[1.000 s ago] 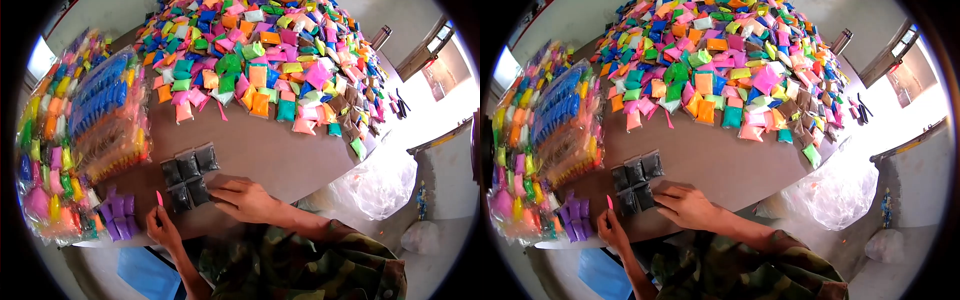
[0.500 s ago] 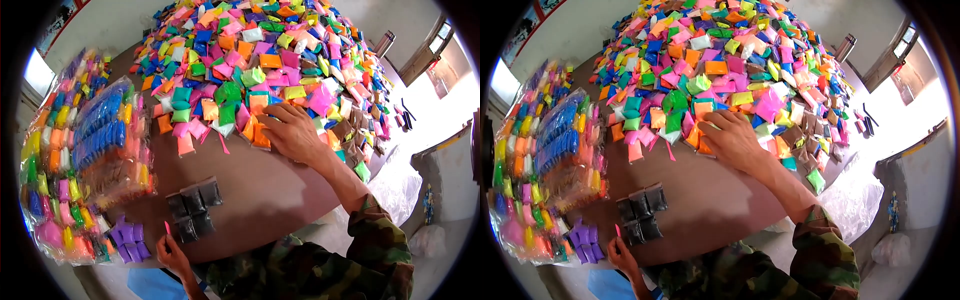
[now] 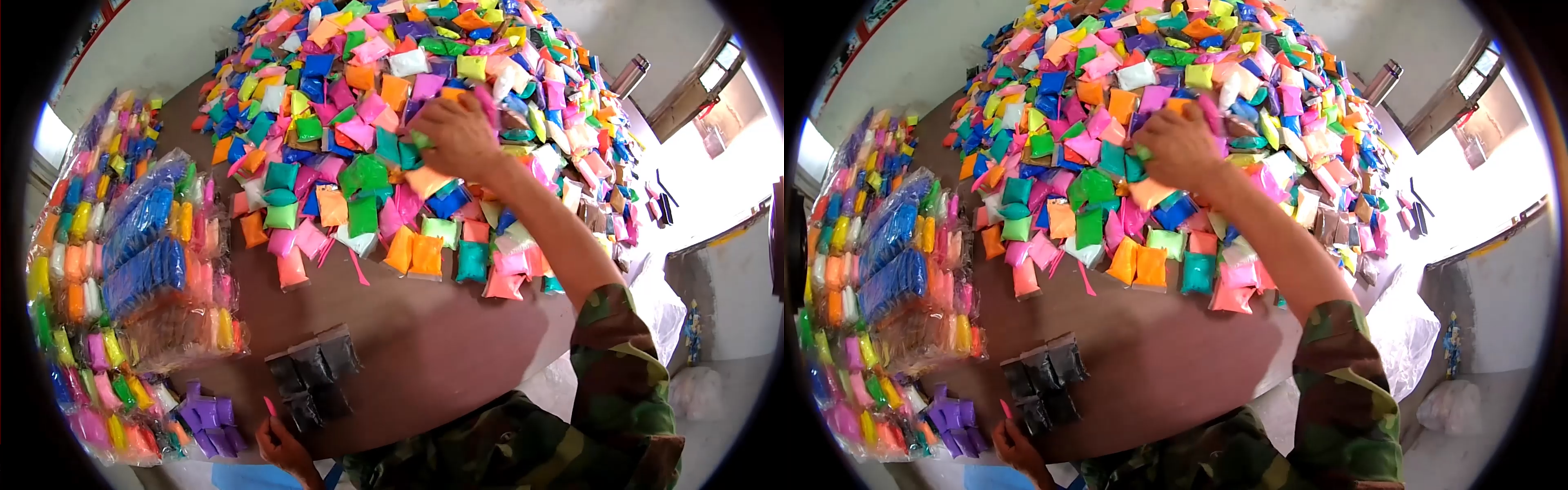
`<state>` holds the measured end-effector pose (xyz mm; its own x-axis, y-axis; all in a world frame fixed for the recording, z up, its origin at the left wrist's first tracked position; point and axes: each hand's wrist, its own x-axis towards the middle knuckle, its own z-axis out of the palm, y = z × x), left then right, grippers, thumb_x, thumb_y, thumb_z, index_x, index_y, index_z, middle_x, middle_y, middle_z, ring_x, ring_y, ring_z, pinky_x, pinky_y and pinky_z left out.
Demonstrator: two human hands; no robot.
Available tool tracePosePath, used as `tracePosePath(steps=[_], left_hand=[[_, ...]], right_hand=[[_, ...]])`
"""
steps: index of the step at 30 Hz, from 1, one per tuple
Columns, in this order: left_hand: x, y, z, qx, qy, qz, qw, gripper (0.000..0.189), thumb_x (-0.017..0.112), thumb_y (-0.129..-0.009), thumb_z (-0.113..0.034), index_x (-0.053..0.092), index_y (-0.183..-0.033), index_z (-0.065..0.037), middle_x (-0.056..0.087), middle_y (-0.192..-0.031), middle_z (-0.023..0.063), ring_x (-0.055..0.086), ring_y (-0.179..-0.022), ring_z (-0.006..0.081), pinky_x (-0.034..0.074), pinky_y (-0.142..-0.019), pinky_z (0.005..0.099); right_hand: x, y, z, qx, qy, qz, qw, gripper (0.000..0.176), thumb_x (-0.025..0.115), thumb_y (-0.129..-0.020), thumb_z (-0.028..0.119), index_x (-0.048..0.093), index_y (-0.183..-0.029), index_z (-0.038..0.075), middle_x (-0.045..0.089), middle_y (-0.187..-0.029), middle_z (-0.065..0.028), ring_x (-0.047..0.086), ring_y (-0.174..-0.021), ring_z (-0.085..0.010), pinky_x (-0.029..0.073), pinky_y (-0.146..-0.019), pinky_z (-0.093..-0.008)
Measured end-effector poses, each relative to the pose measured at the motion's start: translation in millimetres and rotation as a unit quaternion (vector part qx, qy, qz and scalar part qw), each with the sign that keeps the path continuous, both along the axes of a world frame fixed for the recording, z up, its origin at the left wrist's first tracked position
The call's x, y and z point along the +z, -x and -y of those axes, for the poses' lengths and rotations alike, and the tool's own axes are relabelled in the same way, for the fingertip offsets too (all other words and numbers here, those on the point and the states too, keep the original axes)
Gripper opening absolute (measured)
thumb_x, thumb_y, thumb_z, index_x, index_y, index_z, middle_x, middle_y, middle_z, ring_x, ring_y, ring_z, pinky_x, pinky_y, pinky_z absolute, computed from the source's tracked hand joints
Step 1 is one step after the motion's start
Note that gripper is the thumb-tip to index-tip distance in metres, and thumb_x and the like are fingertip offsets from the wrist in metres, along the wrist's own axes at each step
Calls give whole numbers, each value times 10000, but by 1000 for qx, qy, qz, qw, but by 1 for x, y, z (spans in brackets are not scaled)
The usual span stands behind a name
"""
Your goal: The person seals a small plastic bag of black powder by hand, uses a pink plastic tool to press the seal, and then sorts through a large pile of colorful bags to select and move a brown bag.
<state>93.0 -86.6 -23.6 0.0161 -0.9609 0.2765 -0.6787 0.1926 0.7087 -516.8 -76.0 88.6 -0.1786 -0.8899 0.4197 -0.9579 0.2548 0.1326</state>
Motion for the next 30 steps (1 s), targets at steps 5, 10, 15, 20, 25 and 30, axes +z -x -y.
tracePosePath(steps=[5,10,15,20,25,30], left_hand=[[3,1,-1,3,0,15,1000,144,708,-1045,-91,719,-1066,51,714,-889,134,641,-764,205,530,-699,369],[2,-2,0,-6,4,11,1000,151,714,-1041,-106,714,-1047,45,709,-883,127,637,-761,222,526,-705,382],[3,-4,0,4,-29,23,999,145,708,-1040,-102,711,-1035,43,710,-883,129,639,-768,235,525,-714,385],[1,-6,1,-6,-20,17,1000,136,698,-1044,-89,715,-1044,47,715,-890,134,639,-766,238,523,-706,385],[1,-4,1,-17,7,23,1000,145,706,-1047,-95,715,-1056,49,721,-895,141,639,-763,236,526,-701,382],[1,-2,1,-25,22,15,999,150,706,-1055,-98,719,-1069,51,719,-891,140,635,-761,221,526,-694,370]], right_hand=[[26,37,-34,2,-16,12,1000,446,811,-781,237,757,-1212,138,699,-1223,-42,640,-1261,-263,432,-1142,-455],[32,43,-58,-27,-15,34,999,467,777,-819,237,750,-1270,116,703,-1247,-56,644,-1279,-263,420,-1206,-474],[32,41,-82,-33,5,52,998,486,790,-777,121,732,-1257,68,694,-1323,-117,632,-1306,-340,474,-1176,-488],[27,42,-103,-12,9,27,1000,465,777,-810,125,729,-1266,43,683,-1290,-132,634,-1287,-347,462,-1180,-484],[30,26,-119,-3,42,122,992,467,790,-868,83,704,-1326,57,663,-1389,-139,622,-1328,-378,499,-1142,-465],[27,31,-131,-28,104,198,974,490,800,-933,106,662,-1402,76,666,-1433,-141,632,-1345,-378,527,-1107,-462]])
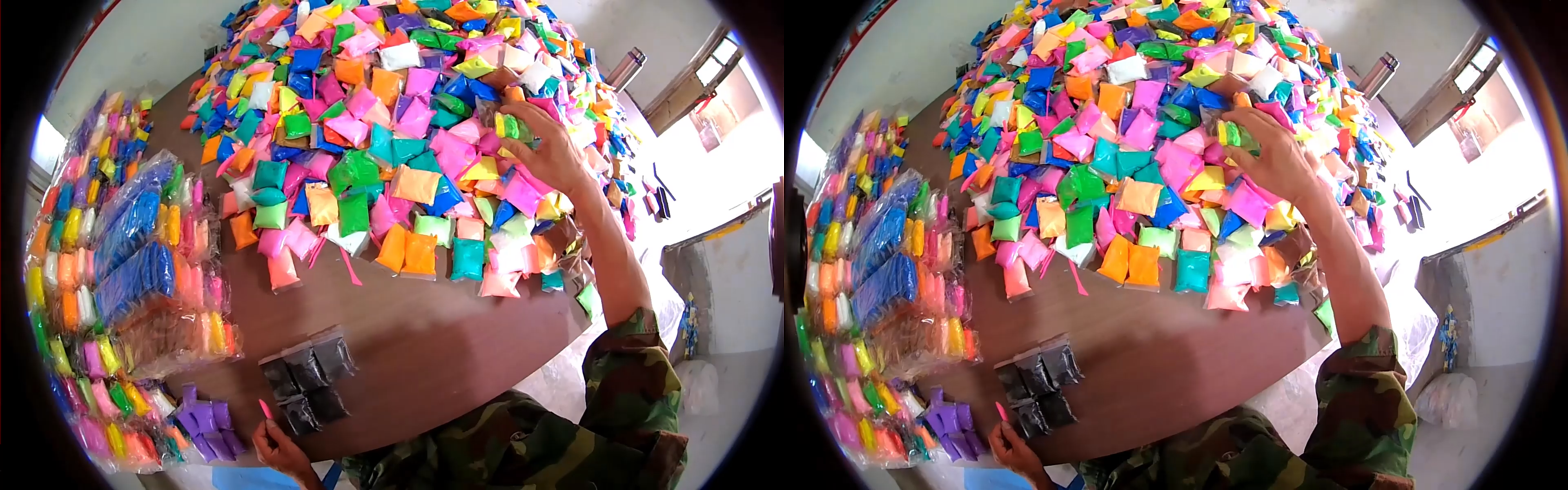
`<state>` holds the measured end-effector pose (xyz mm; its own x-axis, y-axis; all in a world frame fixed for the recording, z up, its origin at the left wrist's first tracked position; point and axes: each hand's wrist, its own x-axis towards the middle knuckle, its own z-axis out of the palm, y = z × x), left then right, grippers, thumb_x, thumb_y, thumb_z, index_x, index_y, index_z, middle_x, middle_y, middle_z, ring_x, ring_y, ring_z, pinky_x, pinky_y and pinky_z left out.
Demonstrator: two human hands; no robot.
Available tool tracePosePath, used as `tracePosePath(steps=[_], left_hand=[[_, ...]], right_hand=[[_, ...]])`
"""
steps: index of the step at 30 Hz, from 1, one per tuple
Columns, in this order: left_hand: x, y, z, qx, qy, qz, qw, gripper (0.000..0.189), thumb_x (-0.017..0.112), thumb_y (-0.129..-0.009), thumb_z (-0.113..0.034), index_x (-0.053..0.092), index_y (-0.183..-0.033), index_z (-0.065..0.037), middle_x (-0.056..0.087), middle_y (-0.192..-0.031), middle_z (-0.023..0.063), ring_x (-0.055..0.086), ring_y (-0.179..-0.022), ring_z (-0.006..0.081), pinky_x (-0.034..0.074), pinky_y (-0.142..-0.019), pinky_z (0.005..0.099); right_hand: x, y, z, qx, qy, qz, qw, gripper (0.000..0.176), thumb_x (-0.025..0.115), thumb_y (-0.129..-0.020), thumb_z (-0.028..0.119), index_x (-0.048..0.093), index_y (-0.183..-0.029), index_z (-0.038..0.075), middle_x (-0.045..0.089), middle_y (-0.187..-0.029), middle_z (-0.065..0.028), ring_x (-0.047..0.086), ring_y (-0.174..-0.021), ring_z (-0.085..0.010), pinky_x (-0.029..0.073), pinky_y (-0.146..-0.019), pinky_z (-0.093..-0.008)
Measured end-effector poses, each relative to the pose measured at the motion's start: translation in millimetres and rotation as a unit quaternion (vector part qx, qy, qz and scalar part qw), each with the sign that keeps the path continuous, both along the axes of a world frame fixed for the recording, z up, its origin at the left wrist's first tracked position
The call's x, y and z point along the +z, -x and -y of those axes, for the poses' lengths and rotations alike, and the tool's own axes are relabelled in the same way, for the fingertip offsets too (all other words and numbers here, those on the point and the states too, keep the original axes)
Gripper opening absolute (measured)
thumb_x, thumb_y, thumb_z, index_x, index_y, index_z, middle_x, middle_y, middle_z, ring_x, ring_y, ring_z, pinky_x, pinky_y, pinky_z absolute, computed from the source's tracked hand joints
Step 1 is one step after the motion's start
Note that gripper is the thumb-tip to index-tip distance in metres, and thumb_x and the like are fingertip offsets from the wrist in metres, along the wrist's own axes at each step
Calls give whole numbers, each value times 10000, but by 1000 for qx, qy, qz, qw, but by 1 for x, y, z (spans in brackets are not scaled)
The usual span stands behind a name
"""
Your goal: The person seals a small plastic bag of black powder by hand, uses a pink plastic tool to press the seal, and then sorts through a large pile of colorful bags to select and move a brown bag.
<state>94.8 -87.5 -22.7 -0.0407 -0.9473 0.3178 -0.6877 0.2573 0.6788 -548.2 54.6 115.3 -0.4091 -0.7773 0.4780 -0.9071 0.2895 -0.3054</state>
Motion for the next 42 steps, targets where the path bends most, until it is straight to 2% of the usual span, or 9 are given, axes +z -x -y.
tracePosePath(steps=[7,14,30,33,36,38,40,41,42], left_hand=[[2,-2,0,11,-23,10,1000,151,708,-1056,-97,726,-1078,52,720,-894,140,633,-764,209,525,-685,360],[2,1,1,1,9,24,1000,146,704,-1052,-90,722,-1081,52,730,-921,148,652,-786,237,538,-715,372],[19,13,0,-30,70,80,994,191,777,-1033,-200,782,-1018,-10,756,-912,173,694,-754,333,572,-686,432],[17,10,1,-24,61,73,995,197,780,-1032,-206,786,-1019,-9,761,-923,172,707,-776,334,581,-708,437],[22,11,-3,-32,43,72,996,193,783,-1028,-204,793,-1029,-11,769,-939,175,721,-800,336,592,-735,438],[16,11,0,18,47,121,991,200,789,-1022,-205,796,-1040,-6,779,-960,180,734,-824,339,602,-759,432],[21,13,1,15,47,113,992,201,793,-1018,-200,795,-1043,-2,782,-968,179,737,-831,337,603,-762,428],[20,14,-2,11,39,109,993,201,797,-1014,-196,794,-1047,3,784,-977,178,739,-837,335,604,-765,423],[6,4,-1,16,37,105,994,201,797,-1014,-196,794,-1047,3,784,-977,178,739,-837,335,604,-765,423]], right_hand=[[3,-4,-4,-23,77,153,985,510,828,-989,254,648,-1430,73,749,-1315,-138,702,-1239,-232,534,-1067,-387],[16,-15,-6,-73,129,184,972,439,795,-1014,304,690,-1364,61,765,-1015,-93,696,-874,-178,559,-818,-368],[19,-107,13,171,-247,278,912,492,714,-1017,516,722,-1151,43,723,-930,-197,719,-880,-358,556,-797,-463],[34,-97,30,86,-278,222,931,498,729,-987,498,740,-1210,52,750,-981,-180,748,-873,-315,576,-809,-451],[83,3,68,-63,192,327,923,506,630,-1088,445,697,-1331,6,775,-1096,-95,783,-897,-215,620,-801,-397],[98,48,92,88,475,413,772,601,637,-1073,474,666,-1394,-33,745,-1083,-90,779,-954,-221,620,-828,-378],[83,49,70,-45,243,186,951,714,673,-1047,511,618,-1452,-74,746,-1138,-119,770,-1041,-239,614,-898,-376],[75,17,67,-119,193,160,961,520,645,-1089,416,666,-1427,21,771,-1264,-117,746,-1134,-248,581,-1015,-385],[43,34,63,-52,226,170,958,556,801,-974,372,708,-1347,-29,772,-1209,-169,769,-1081,-255,602,-924,-414]])
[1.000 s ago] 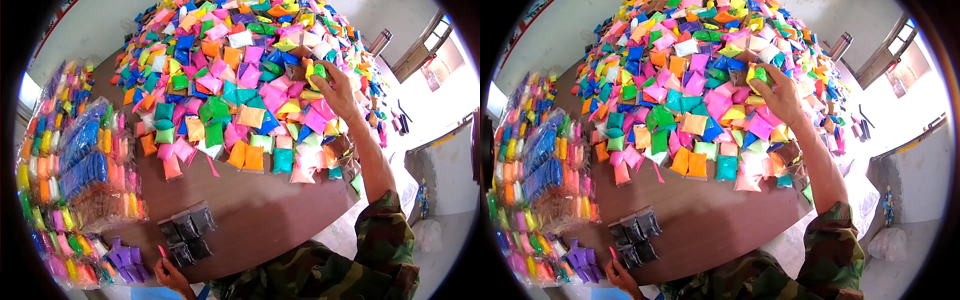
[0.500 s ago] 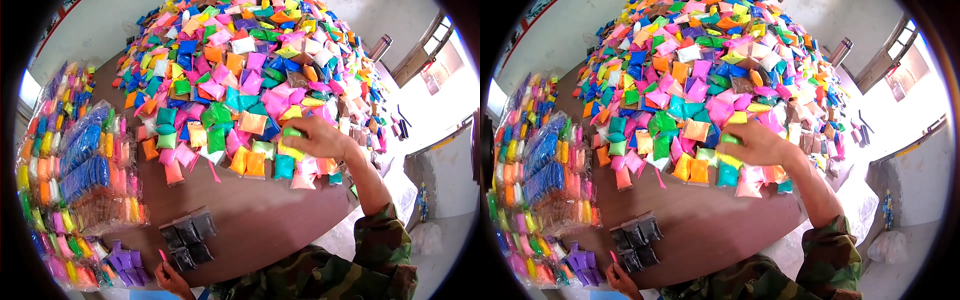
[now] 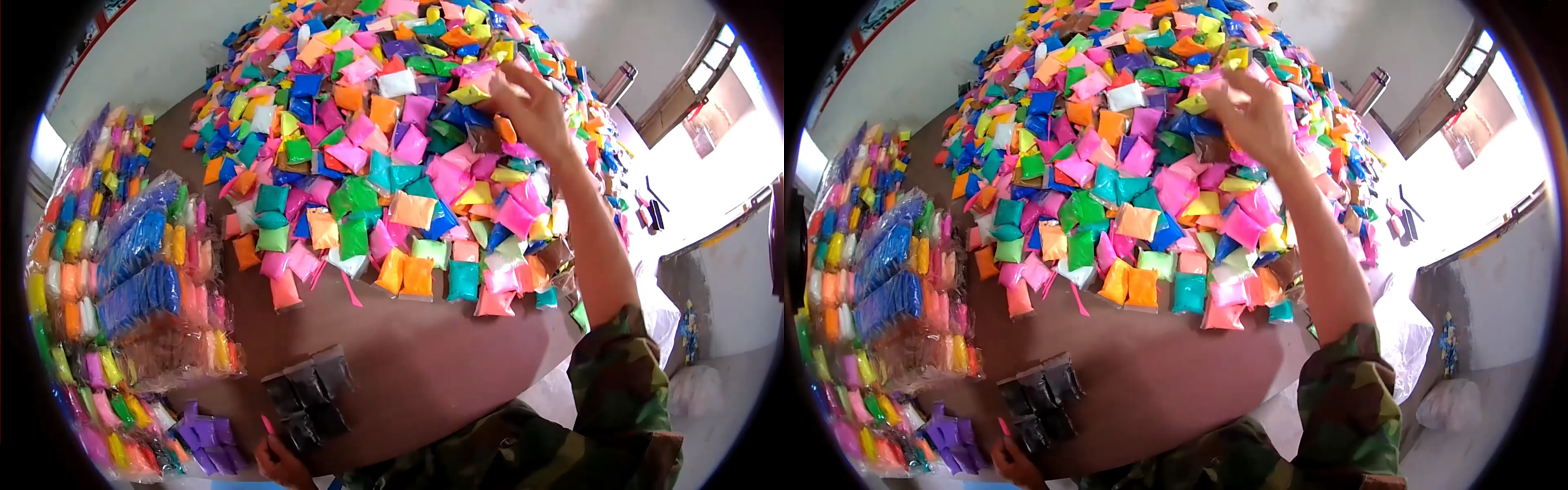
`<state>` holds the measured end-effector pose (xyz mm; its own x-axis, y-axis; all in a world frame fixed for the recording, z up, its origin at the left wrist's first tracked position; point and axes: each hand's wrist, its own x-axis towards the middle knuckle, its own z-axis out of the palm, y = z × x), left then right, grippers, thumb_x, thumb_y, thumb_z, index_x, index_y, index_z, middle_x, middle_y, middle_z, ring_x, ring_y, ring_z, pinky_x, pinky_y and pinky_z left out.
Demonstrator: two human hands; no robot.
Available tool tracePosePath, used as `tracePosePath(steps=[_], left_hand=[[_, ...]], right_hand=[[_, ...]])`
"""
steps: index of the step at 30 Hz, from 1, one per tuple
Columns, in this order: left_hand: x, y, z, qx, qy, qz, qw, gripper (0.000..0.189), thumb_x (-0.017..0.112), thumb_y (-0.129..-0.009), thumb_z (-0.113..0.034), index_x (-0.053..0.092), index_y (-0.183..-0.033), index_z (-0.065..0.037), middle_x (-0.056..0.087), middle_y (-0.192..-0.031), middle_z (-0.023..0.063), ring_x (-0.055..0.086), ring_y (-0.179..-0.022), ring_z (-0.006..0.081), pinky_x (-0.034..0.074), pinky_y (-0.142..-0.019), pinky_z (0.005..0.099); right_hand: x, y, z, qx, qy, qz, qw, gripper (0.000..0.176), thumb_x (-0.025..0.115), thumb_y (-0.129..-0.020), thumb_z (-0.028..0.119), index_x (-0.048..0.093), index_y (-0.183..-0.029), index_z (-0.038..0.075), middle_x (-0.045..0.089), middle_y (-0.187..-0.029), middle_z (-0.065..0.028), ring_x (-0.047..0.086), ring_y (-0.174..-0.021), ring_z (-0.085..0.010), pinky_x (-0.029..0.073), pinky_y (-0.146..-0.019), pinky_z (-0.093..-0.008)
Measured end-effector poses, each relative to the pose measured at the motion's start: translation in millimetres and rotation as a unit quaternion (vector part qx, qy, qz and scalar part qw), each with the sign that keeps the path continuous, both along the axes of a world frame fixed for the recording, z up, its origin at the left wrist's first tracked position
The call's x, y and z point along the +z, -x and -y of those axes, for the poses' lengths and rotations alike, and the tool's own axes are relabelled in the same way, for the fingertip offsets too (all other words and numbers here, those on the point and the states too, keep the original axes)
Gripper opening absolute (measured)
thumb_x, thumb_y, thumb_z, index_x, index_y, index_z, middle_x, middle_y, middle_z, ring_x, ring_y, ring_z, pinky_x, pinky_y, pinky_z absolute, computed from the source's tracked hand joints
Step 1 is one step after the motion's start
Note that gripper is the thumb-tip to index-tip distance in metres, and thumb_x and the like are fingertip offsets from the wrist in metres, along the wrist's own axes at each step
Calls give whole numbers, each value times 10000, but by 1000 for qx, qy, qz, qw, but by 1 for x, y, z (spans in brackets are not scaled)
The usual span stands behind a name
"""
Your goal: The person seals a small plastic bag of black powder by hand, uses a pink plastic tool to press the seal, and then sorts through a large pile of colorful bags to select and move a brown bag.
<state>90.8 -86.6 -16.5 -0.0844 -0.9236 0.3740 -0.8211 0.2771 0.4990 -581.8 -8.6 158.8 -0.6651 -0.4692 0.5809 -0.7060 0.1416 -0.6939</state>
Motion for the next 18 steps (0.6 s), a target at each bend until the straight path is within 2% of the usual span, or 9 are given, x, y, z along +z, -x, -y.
tracePosePath(steps=[2,3,4,5,6,9,13,16,18], left_hand=[[-33,-32,10,-17,-52,-79,995,177,692,-1072,-135,725,-1090,38,707,-923,114,634,-804,193,519,-710,342],[-23,-25,8,-21,-53,-75,996,177,692,-1072,-135,725,-1090,38,707,-923,114,634,-804,193,519,-710,342],[-5,-11,4,-32,-21,-50,998,181,745,-1042,-156,757,-1064,23,746,-952,146,688,-822,261,562,-737,380],[5,-2,2,-43,12,-27,999,186,797,-1011,-176,790,-1037,8,785,-980,177,742,-839,329,605,-763,418],[6,-1,2,-47,12,-28,998,186,797,-1011,-176,790,-1037,8,785,-980,177,742,-839,329,605,-763,418],[7,3,4,-52,28,-20,998,168,792,-1013,-160,787,-1035,6,779,-965,177,735,-818,328,606,-755,417],[8,2,2,-60,24,-47,997,164,780,-1019,-154,782,-1041,8,772,-951,181,726,-804,331,602,-752,417],[10,5,-1,-52,21,-38,998,168,772,-1025,-159,784,-1047,7,769,-950,183,723,-809,333,598,-759,418],[12,6,-1,-45,13,-36,998,171,767,-1029,-162,786,-1050,6,768,-952,183,722,-814,333,596,-764,418]], right_hand=[[-15,-19,-9,-63,-62,-128,988,416,818,-925,253,752,-1253,4,774,-1174,-160,766,-1073,-309,593,-930,-451],[-19,-27,-13,-52,-97,-183,977,389,810,-895,212,755,-1220,6,773,-1170,-152,754,-1077,-337,581,-948,-464],[-20,-32,-17,-41,-133,-236,962,365,802,-865,171,758,-1188,7,771,-1165,-145,741,-1081,-365,570,-965,-477],[-32,-27,-22,-29,-190,-283,940,353,780,-827,140,754,-1165,42,752,-1213,-90,681,-1201,-336,504,-1043,-487],[-42,-26,-25,-33,-191,-282,940,353,780,-827,140,754,-1165,42,752,-1213,-90,681,-1201,-336,504,-1043,-487],[-61,-25,-22,-76,-305,-338,887,427,760,-833,154,732,-1258,115,684,-1324,-31,537,-1408,-242,394,-1126,-473],[-65,-21,-20,-81,-296,-350,885,398,762,-836,168,751,-1230,111,708,-1316,-41,560,-1389,-252,404,-1129,-472],[-60,-23,-23,-50,-209,-322,922,339,751,-883,178,766,-1211,96,732,-1308,-68,616,-1327,-300,455,-1095,-498],[-54,-33,-25,-5,-59,-178,982,275,711,-955,189,776,-1197,75,749,-1257,-123,701,-1188,-337,527,-1033,-519]])
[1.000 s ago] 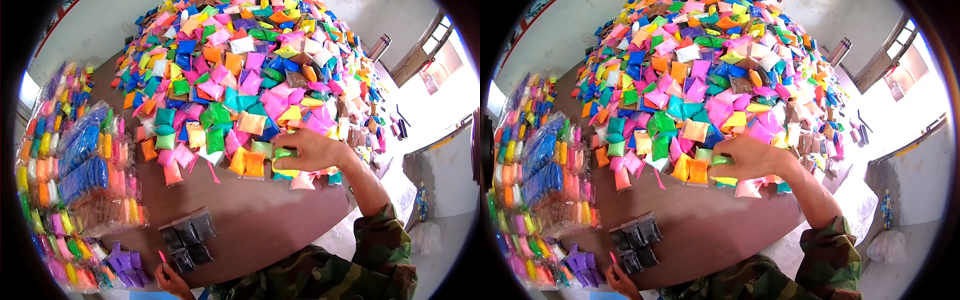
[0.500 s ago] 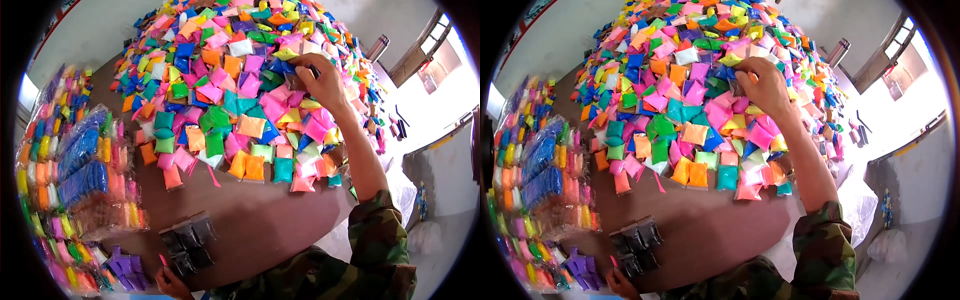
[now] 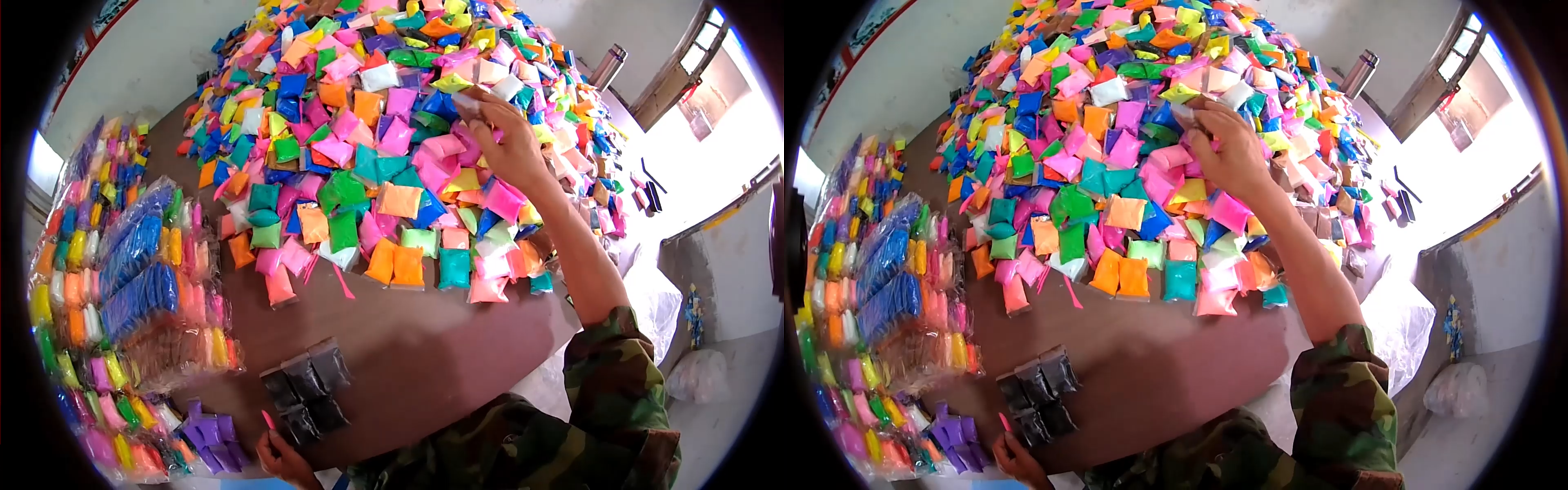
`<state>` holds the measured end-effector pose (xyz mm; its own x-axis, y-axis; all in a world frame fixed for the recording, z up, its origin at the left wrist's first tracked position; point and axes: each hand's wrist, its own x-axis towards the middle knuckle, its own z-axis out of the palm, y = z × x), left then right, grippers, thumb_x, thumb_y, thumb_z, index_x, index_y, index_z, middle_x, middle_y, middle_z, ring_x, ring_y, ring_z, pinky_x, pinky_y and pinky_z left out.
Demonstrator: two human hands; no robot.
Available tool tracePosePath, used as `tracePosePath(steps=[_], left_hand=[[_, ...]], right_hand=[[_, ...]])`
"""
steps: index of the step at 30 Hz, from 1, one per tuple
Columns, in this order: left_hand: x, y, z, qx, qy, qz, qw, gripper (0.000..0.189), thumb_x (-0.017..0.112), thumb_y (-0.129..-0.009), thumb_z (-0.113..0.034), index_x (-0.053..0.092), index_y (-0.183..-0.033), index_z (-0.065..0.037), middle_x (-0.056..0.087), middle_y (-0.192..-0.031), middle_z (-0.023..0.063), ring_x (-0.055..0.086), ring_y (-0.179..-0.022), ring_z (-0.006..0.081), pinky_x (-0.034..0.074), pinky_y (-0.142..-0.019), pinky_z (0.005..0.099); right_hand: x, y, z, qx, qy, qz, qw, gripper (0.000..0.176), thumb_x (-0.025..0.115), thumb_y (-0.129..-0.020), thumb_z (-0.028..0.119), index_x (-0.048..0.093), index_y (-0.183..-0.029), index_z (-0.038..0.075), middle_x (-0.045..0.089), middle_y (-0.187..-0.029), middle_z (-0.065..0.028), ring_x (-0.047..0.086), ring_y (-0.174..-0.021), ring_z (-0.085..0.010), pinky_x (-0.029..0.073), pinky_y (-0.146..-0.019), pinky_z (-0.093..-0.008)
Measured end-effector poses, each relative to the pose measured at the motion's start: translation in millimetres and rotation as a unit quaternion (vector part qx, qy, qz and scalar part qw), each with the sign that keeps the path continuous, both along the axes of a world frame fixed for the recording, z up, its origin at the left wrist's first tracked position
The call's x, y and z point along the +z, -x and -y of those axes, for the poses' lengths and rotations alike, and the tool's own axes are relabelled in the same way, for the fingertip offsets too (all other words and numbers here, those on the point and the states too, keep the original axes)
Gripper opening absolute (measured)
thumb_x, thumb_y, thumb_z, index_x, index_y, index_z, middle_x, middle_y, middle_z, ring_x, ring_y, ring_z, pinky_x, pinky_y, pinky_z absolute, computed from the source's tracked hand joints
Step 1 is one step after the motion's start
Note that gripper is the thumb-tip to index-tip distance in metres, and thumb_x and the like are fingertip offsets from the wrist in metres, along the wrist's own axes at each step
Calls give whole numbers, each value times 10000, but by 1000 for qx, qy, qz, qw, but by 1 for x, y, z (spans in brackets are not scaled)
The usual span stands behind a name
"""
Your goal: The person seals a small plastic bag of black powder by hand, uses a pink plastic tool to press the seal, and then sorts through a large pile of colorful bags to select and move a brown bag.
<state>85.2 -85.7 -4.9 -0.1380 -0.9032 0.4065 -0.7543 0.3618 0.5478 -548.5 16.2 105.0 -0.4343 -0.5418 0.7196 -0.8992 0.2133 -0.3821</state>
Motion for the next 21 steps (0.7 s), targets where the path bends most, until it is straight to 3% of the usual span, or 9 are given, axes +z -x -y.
tracePosePath(steps=[1,2,3,4,5,12,18,20,21], left_hand=[[0,1,0,3,-4,-4,1000,179,767,-1032,-172,787,-1053,5,768,-952,183,720,-816,333,595,-766,420],[0,1,0,6,-7,-9,1000,188,767,-1034,-182,789,-1057,3,767,-951,182,719,-818,332,593,-768,422],[-11,-7,3,4,-5,-10,1000,188,767,-1034,-182,789,-1057,3,767,-951,182,719,-818,332,593,-768,422],[-30,-22,9,8,-35,-48,998,185,728,-1052,-158,757,-1076,23,738,-936,150,676,-804,261,554,-732,383],[-40,-30,13,11,-66,-86,994,182,689,-1070,-134,726,-1096,43,708,-921,117,633,-791,190,515,-696,344],[-22,-17,6,10,-82,-66,994,168,700,-1056,-101,733,-1101,57,737,-941,151,666,-799,230,551,-721,362],[-15,-10,5,-8,-44,-74,996,169,699,-1064,-112,738,-1102,48,734,-925,130,652,-764,205,538,-690,334],[-13,-9,4,-9,-52,-77,996,179,692,-1072,-124,741,-1100,45,731,-908,120,645,-752,193,531,-674,326],[-13,-9,4,-16,-56,-74,996,179,692,-1072,-124,741,-1100,45,731,-908,120,645,-752,193,531,-674,326]], right_hand=[[22,-23,-8,-21,-49,177,983,284,625,-1055,187,740,-1260,30,757,-1211,-139,756,-1063,-298,611,-926,-459],[26,-32,-11,-23,-47,177,983,284,625,-1055,187,740,-1260,30,757,-1211,-139,756,-1063,-298,611,-926,-459],[28,-38,-13,59,57,339,937,300,590,-1083,185,718,-1294,15,763,-1193,-128,761,-1041,-249,627,-890,-407],[30,-44,-17,138,158,485,849,316,556,-1112,183,696,-1328,0,768,-1174,-116,766,-1019,-201,642,-855,-355],[31,-49,-23,135,155,531,822,335,527,-1142,185,660,-1376,-16,773,-1174,-93,766,-1025,-169,647,-800,-297],[13,-84,-54,169,157,622,749,353,505,-1168,170,616,-1456,-2,761,-1283,-176,784,-1105,-217,664,-781,-295],[10,-121,-66,163,165,665,710,342,536,-1147,156,609,-1447,9,747,-1336,-148,754,-1204,-249,662,-854,-322],[12,-141,-69,122,125,651,739,335,585,-1129,195,645,-1406,17,765,-1282,-113,761,-1133,-207,639,-817,-296],[-1,-144,-74,129,114,636,752,323,625,-1110,209,680,-1363,17,775,-1212,-73,750,-1005,-147,614,-780,-285]])
